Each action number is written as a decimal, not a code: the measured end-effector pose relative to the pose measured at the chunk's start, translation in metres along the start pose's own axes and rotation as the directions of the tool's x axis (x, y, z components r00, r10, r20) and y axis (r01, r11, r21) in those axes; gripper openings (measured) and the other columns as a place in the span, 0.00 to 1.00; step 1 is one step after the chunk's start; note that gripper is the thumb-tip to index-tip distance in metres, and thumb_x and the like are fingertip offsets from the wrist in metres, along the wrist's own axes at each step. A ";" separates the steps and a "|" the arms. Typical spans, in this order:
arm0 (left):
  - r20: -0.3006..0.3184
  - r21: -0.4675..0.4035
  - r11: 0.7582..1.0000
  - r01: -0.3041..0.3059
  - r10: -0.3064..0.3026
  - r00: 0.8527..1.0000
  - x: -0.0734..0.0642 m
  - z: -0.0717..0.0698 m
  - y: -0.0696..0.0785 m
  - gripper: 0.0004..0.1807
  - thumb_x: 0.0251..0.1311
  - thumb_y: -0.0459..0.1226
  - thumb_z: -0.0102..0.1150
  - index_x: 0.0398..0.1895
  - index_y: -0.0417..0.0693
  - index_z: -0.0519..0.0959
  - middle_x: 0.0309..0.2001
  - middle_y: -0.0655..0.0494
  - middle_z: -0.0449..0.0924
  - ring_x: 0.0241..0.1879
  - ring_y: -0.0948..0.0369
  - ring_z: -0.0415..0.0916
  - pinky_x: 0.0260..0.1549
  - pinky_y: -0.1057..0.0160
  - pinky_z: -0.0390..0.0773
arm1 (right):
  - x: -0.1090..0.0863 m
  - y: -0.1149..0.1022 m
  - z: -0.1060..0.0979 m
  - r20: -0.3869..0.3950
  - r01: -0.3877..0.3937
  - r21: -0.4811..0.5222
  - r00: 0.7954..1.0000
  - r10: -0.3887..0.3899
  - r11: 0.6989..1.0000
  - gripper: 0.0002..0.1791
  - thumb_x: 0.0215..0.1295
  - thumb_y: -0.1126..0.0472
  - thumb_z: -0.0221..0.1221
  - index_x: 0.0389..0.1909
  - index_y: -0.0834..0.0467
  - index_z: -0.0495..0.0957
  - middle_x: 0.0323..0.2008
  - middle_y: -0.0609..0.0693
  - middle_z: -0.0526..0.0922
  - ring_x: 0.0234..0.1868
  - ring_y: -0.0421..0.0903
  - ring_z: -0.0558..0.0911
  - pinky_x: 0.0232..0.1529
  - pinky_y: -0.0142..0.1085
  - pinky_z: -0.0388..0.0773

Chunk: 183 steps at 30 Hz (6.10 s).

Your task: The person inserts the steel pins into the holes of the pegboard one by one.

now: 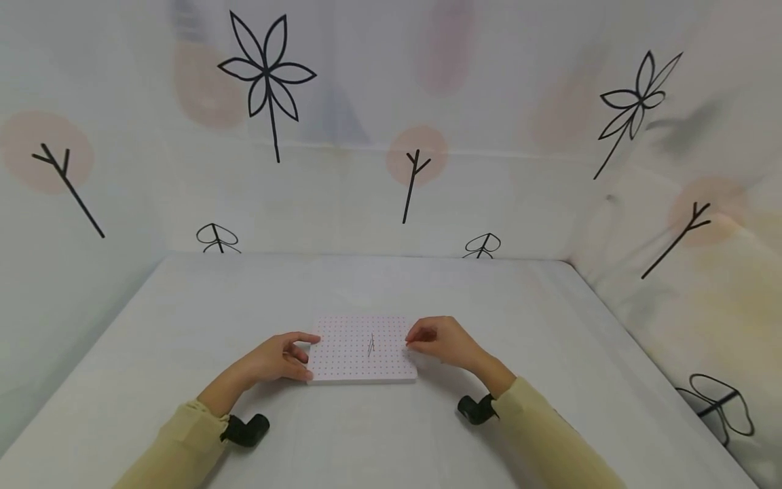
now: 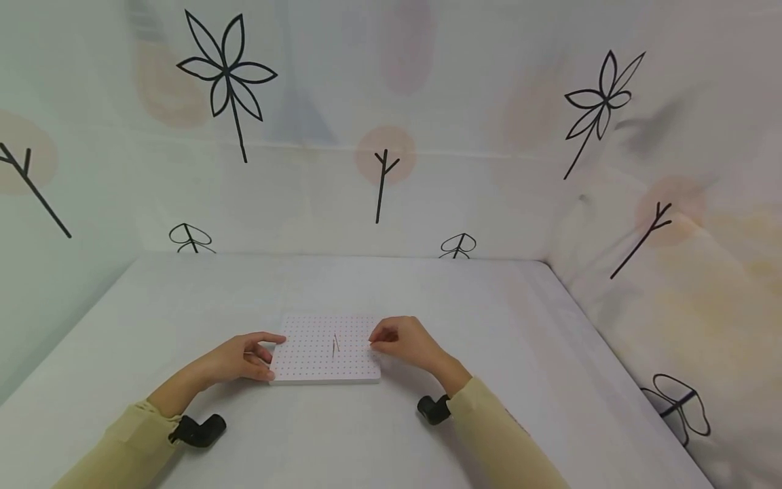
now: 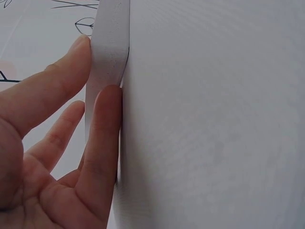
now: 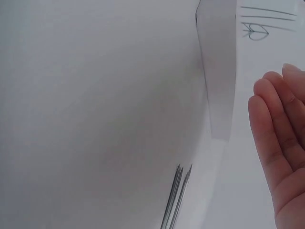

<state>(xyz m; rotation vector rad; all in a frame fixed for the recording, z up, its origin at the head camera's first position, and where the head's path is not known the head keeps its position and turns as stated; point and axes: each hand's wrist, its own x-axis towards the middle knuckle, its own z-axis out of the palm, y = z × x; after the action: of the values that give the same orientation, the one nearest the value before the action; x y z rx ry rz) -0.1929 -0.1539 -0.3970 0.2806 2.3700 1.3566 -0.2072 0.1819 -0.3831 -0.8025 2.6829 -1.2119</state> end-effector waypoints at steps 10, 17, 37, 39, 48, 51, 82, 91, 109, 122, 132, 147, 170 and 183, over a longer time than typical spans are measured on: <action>-0.015 0.001 1.000 0.007 -0.007 1.000 0.002 0.000 -0.003 0.37 0.41 0.31 0.74 0.59 0.43 0.71 0.36 0.49 0.73 0.32 0.59 0.75 0.34 0.62 0.73 | -0.013 0.013 -0.011 -0.023 -0.038 -0.008 0.999 0.037 0.999 0.04 0.56 0.65 0.64 0.32 0.55 0.81 0.30 0.43 0.81 0.31 0.42 0.78 0.31 0.33 0.75; -0.010 0.005 1.000 -0.003 0.003 1.000 0.002 0.000 -0.002 0.37 0.41 0.31 0.73 0.59 0.42 0.71 0.36 0.49 0.73 0.32 0.59 0.75 0.35 0.62 0.73 | -0.022 0.023 -0.021 -0.041 -0.076 -0.003 0.996 0.076 0.997 0.03 0.57 0.65 0.64 0.33 0.57 0.81 0.31 0.45 0.81 0.31 0.43 0.79 0.32 0.33 0.75; -0.008 -0.001 1.000 -0.004 0.004 1.000 0.001 0.001 -0.002 0.37 0.41 0.31 0.73 0.59 0.43 0.71 0.36 0.49 0.73 0.32 0.59 0.76 0.35 0.62 0.73 | -0.032 0.045 -0.042 -0.038 -0.080 -0.098 0.996 0.076 0.992 0.05 0.56 0.67 0.64 0.34 0.60 0.81 0.33 0.46 0.81 0.35 0.43 0.79 0.39 0.35 0.75; -0.004 0.000 1.000 -0.006 0.006 1.000 0.000 0.001 -0.001 0.37 0.42 0.31 0.73 0.60 0.42 0.71 0.36 0.49 0.73 0.32 0.59 0.75 0.34 0.62 0.73 | -0.031 0.047 -0.043 -0.025 -0.089 -0.102 0.996 0.087 0.991 0.05 0.56 0.68 0.64 0.34 0.60 0.81 0.33 0.46 0.81 0.35 0.43 0.78 0.39 0.35 0.75; 0.002 -0.007 1.000 -0.009 0.009 1.000 -0.002 0.001 0.002 0.37 0.42 0.30 0.72 0.60 0.42 0.70 0.37 0.49 0.73 0.33 0.59 0.75 0.34 0.62 0.73 | -0.025 0.057 -0.046 0.066 -0.045 -0.131 0.996 0.054 0.990 0.06 0.55 0.69 0.64 0.34 0.61 0.80 0.33 0.47 0.80 0.35 0.44 0.76 0.38 0.34 0.74; 0.001 -0.004 1.000 -0.008 0.008 1.000 -0.001 0.001 0.001 0.37 0.42 0.30 0.73 0.60 0.42 0.70 0.37 0.49 0.73 0.32 0.59 0.75 0.34 0.62 0.73 | -0.023 0.058 -0.046 0.089 -0.060 -0.139 0.993 0.073 0.988 0.06 0.55 0.68 0.64 0.34 0.60 0.80 0.33 0.46 0.79 0.35 0.43 0.75 0.37 0.34 0.73; -0.005 0.005 1.000 -0.009 0.009 1.000 0.000 0.001 0.001 0.37 0.42 0.30 0.73 0.60 0.42 0.70 0.37 0.49 0.73 0.32 0.59 0.75 0.34 0.61 0.73 | -0.016 0.054 -0.046 0.211 -0.128 -0.173 0.964 0.163 0.977 0.02 0.63 0.66 0.58 0.32 0.61 0.74 0.30 0.46 0.75 0.33 0.42 0.70 0.35 0.34 0.69; -0.001 -0.017 1.000 -0.008 0.008 1.000 0.002 0.000 -0.003 0.37 0.41 0.31 0.73 0.59 0.42 0.71 0.36 0.49 0.73 0.32 0.59 0.75 0.34 0.62 0.73 | -0.016 0.055 -0.046 0.188 -0.080 -0.179 0.976 0.114 0.981 0.03 0.65 0.65 0.56 0.32 0.60 0.73 0.29 0.44 0.73 0.32 0.41 0.70 0.33 0.33 0.69; -0.017 -0.006 1.000 -0.002 0.002 1.000 0.002 0.000 -0.002 0.37 0.40 0.31 0.74 0.59 0.43 0.71 0.36 0.49 0.73 0.32 0.58 0.75 0.34 0.62 0.73 | -0.011 0.040 -0.041 0.027 -0.032 -0.115 0.999 0.036 0.993 0.05 0.61 0.67 0.60 0.38 0.62 0.79 0.35 0.48 0.80 0.35 0.43 0.76 0.39 0.36 0.74; -0.001 -0.009 1.000 -0.011 0.011 1.000 0.003 0.000 -0.004 0.37 0.41 0.31 0.73 0.59 0.42 0.71 0.36 0.49 0.73 0.33 0.59 0.76 0.34 0.62 0.73 | -0.009 0.029 -0.028 -0.010 -0.001 -0.006 1.000 0.001 1.000 0.05 0.58 0.67 0.63 0.32 0.59 0.76 0.30 0.46 0.79 0.31 0.42 0.78 0.34 0.33 0.75; -0.006 -0.004 1.000 -0.012 0.012 1.000 0.003 0.000 -0.005 0.37 0.41 0.32 0.74 0.59 0.42 0.71 0.36 0.49 0.73 0.32 0.59 0.76 0.34 0.62 0.74 | -0.002 0.021 -0.020 -0.025 0.038 0.031 0.999 -0.037 0.999 0.05 0.57 0.68 0.64 0.31 0.58 0.76 0.29 0.46 0.79 0.30 0.42 0.78 0.33 0.33 0.76; -0.021 0.015 1.000 0.001 0.000 1.000 0.004 0.001 -0.005 0.37 0.40 0.32 0.74 0.59 0.43 0.71 0.36 0.50 0.73 0.32 0.59 0.75 0.34 0.61 0.73 | 0.006 0.012 -0.010 -0.022 0.030 0.024 0.999 -0.029 0.999 0.06 0.56 0.67 0.64 0.30 0.56 0.76 0.28 0.45 0.78 0.30 0.42 0.77 0.34 0.33 0.75; -0.027 0.009 1.000 0.017 -0.016 1.000 0.002 0.000 -0.001 0.36 0.41 0.31 0.73 0.59 0.44 0.72 0.36 0.50 0.74 0.32 0.58 0.75 0.35 0.61 0.73 | 0.017 0.001 0.011 -0.004 0.097 0.068 0.995 -0.097 0.993 0.06 0.56 0.68 0.64 0.29 0.57 0.76 0.29 0.44 0.78 0.30 0.41 0.77 0.33 0.33 0.75; -0.030 0.020 1.000 0.014 -0.014 0.999 0.002 0.000 -0.001 0.36 0.41 0.32 0.73 0.59 0.44 0.72 0.36 0.50 0.74 0.32 0.59 0.75 0.35 0.61 0.73 | 0.015 -0.050 0.010 0.033 0.103 0.089 0.994 -0.106 0.991 0.04 0.56 0.73 0.61 0.30 0.66 0.75 0.30 0.54 0.79 0.32 0.46 0.77 0.36 0.32 0.74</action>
<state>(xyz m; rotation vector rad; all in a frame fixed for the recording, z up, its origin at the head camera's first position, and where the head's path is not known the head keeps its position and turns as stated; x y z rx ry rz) -0.1946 -0.1539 -0.3982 0.2509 2.4070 1.3398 -0.1961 0.1409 -0.3518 -0.9541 2.5675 -1.3119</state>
